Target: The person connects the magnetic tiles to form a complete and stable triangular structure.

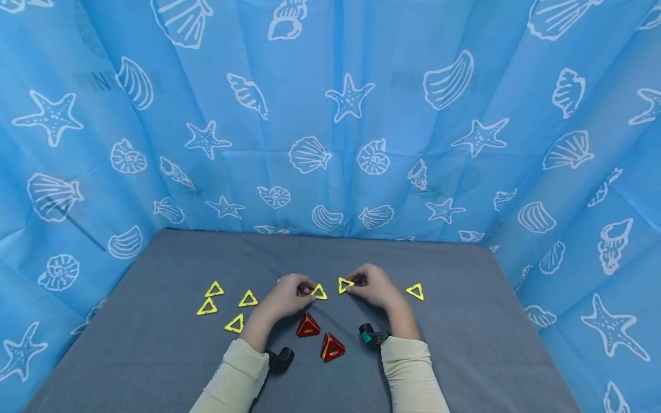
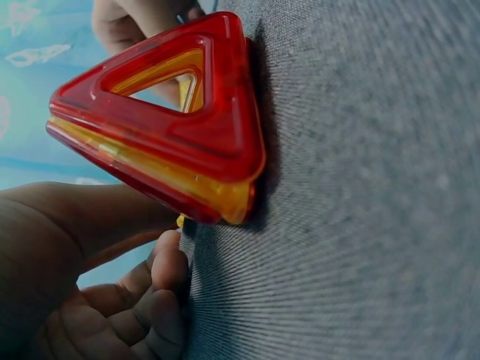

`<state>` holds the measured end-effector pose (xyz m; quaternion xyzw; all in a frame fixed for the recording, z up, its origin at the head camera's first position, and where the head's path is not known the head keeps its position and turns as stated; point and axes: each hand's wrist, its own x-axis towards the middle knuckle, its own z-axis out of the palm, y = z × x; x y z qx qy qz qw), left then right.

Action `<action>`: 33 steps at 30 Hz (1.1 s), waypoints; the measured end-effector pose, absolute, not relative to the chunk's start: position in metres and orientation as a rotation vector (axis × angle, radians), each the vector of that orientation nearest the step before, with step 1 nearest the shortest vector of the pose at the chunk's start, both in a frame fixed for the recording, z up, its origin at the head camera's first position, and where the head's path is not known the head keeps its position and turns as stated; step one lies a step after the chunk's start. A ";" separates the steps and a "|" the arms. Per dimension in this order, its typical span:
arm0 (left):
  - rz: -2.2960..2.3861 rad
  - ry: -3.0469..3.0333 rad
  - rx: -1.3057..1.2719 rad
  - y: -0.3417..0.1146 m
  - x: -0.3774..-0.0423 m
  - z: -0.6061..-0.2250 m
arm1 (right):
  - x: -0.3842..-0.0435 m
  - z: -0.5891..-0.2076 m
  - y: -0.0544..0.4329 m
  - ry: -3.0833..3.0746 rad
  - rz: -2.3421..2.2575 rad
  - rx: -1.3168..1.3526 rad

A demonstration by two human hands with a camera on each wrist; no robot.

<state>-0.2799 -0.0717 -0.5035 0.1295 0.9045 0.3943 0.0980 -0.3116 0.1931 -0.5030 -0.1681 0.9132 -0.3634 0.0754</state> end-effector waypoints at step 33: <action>1.271 2.703 0.291 -0.106 -0.283 -0.488 | -0.305 -0.492 0.166 2.548 -1.181 -0.702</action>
